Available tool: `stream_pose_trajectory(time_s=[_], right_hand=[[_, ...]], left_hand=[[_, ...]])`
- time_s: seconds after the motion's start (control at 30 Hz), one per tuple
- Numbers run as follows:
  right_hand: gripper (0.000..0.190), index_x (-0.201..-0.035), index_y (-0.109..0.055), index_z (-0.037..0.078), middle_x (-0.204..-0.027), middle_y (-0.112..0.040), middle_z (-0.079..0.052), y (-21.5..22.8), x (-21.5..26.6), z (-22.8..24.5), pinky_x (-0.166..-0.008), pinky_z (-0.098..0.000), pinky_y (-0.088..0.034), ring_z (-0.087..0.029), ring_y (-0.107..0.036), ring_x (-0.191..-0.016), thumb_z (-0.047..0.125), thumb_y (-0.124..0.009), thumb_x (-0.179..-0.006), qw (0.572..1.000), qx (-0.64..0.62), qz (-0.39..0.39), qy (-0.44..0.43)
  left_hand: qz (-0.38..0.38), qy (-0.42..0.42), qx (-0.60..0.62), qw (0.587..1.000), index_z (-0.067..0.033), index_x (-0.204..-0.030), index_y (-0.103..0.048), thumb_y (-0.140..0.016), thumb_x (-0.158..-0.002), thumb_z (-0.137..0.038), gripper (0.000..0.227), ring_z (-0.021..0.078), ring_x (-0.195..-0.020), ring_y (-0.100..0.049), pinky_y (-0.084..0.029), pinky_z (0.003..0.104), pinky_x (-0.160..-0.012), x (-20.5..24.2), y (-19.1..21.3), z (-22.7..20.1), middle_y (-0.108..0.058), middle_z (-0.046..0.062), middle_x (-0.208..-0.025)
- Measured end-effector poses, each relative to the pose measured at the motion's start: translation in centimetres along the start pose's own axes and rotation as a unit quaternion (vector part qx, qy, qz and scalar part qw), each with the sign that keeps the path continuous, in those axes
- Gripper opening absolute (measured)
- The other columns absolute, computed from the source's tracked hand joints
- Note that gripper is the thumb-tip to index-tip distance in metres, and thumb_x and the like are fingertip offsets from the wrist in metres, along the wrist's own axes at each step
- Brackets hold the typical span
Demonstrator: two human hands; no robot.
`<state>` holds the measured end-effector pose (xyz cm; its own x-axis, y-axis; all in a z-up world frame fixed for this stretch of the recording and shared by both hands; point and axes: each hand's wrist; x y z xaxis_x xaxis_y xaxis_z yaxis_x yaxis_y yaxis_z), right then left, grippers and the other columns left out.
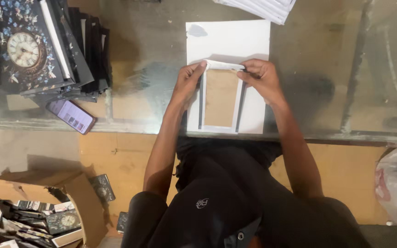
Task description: The person assembles books by placing a printed cover sheet over a cardboard insert, folding the edges, and pressing them flat. The person repeats this process for multiple units, stacking the finished books on the table.
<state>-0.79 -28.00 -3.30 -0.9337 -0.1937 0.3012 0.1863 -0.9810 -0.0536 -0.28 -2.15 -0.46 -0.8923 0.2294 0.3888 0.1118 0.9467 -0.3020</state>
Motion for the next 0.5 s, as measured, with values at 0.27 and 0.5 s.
stream_pose_trajectory(time_s=[0.27,0.5], right_hand=[[0.023,-0.113,-0.069,-0.001,-0.1,-0.077,-0.005,-0.7,0.6,0.8,-0.063,-0.0204,-0.053,-0.006,-0.068,-0.08,0.011,-0.075,-0.095,1.0,0.003,-0.012,0.008],[0.021,-0.111,-0.07,0.001,-0.1,-0.078,-0.005,-1.0,0.3,0.9,-0.06,-0.0209,-0.051,-0.005,-0.067,-0.079,0.013,-0.076,-0.094,1.0,0.009,-0.017,0.011]], left_hand=[[-0.039,-0.009,0.026,0.999,0.0011,-0.083,-0.075,-0.067,-0.102,-0.022,0.031,0.0045,-0.065,-0.054,-0.045,0.026,-0.06,0.4,-0.4,-0.1,-0.07,-0.001,-0.075],[-0.022,-0.047,-0.01,0.999,0.0022,-0.083,-0.071,-0.073,-0.102,-0.017,0.028,0.0035,-0.063,-0.045,-0.036,0.024,-0.055,0.5,0.1,-0.1,-0.064,-0.002,-0.074]])
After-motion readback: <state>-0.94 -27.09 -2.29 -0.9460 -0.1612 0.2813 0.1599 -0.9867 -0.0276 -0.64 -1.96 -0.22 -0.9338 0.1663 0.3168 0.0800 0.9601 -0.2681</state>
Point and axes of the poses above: each hand's wrist, its own x-axis away from the middle knuckle, its own y-axis out of the back of the hand, z = x × y
